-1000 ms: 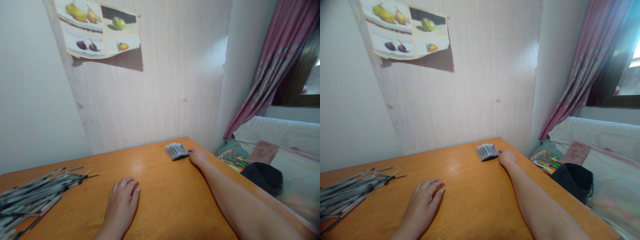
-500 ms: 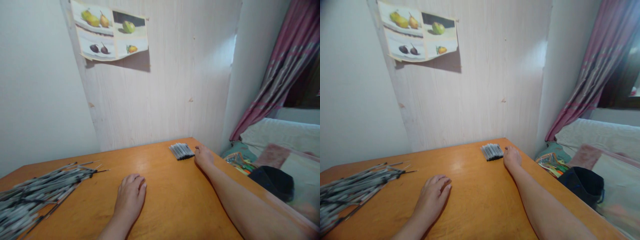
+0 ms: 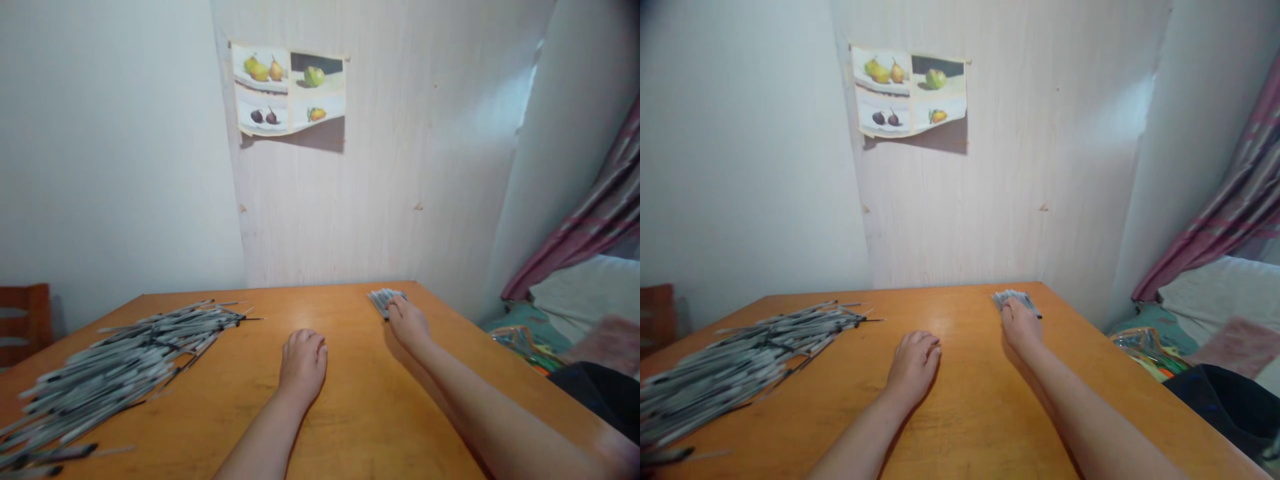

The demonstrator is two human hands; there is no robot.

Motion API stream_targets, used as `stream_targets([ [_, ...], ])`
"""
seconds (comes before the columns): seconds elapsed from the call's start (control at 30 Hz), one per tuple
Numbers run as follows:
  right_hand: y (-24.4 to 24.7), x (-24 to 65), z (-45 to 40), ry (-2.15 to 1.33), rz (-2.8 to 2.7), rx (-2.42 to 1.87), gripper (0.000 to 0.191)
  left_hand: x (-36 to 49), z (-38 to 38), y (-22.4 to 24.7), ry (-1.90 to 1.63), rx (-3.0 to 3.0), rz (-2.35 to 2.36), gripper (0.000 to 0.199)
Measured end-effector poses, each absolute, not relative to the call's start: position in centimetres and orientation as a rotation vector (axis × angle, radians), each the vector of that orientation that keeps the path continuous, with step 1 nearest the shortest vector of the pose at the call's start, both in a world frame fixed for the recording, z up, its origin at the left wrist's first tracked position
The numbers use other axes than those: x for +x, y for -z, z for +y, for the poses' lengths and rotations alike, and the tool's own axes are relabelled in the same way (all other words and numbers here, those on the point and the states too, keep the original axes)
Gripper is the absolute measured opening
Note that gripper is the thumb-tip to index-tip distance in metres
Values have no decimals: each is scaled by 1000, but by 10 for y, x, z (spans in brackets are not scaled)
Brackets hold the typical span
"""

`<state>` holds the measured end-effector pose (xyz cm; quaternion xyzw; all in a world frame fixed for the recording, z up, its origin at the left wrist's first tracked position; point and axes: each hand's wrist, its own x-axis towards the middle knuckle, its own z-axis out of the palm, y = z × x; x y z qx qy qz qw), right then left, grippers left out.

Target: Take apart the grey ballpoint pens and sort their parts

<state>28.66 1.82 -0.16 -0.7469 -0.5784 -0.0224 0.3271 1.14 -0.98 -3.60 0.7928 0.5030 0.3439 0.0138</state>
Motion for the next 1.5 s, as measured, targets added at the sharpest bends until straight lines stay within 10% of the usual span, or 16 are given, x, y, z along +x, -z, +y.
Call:
stream_targets([
  [0.57, 29, 122, 1, -535, -1391, -1449, 27, 2, -18, 34, -1235, 2356, 1637, 29],
  [1.5, 57, 110, -21, -324, -1814, -1596, 25, -201, -34, 6, -1123, 1985, 2468, 30],
])
